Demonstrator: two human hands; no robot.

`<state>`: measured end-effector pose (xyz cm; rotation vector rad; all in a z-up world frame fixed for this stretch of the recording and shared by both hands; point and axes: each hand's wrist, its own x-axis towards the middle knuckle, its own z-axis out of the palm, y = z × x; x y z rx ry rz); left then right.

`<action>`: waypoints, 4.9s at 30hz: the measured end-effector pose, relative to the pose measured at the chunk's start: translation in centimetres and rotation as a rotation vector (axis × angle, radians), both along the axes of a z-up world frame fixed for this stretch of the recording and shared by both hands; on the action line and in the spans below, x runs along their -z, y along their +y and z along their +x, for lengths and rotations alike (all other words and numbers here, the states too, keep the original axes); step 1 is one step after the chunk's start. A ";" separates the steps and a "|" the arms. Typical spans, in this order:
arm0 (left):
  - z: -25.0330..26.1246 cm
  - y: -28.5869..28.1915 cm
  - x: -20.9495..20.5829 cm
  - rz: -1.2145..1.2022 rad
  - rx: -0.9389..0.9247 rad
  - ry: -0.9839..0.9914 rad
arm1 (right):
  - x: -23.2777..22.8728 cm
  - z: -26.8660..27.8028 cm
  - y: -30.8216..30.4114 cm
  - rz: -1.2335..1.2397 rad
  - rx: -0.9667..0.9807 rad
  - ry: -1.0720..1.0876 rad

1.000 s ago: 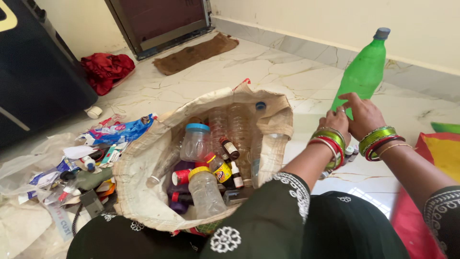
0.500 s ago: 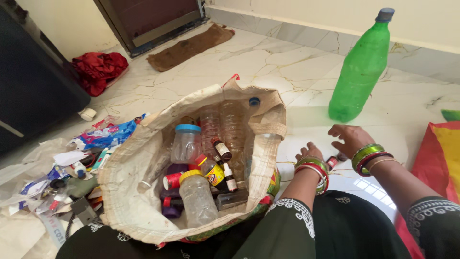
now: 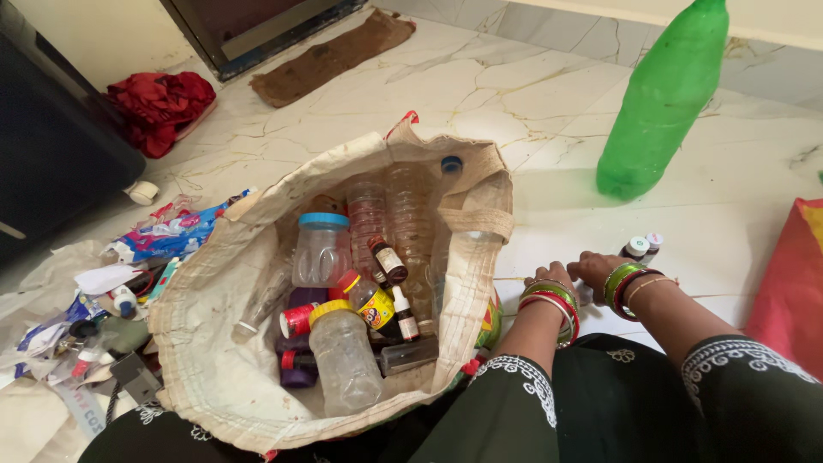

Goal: The person sits on the floor and sorts various plastic bottles and containers from a pile into a large woven bag. They handle clear, green, and small bottles one by one, placing them into the bag.

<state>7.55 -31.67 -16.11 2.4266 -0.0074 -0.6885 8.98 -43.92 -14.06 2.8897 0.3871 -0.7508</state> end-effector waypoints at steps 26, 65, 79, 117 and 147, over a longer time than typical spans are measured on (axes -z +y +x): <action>-1.3 -0.5 -10.3 -0.301 -0.149 0.038 | -1.2 3.7 -2.1 0.638 0.252 -0.565; -3.3 24.6 -22.5 -0.745 -0.476 -0.956 | -24.3 -2.7 24.2 1.076 0.049 -0.788; -6.3 32.6 -13.9 -0.215 -0.357 -0.821 | -15.4 -0.1 28.4 0.625 -0.188 -0.722; -6.9 32.4 -11.3 -0.346 -0.328 -1.037 | -18.1 -3.8 27.3 0.628 -0.007 -0.677; -1.4 2.7 -23.2 -0.415 -0.110 -0.860 | -19.8 -2.0 1.1 0.429 0.096 -1.181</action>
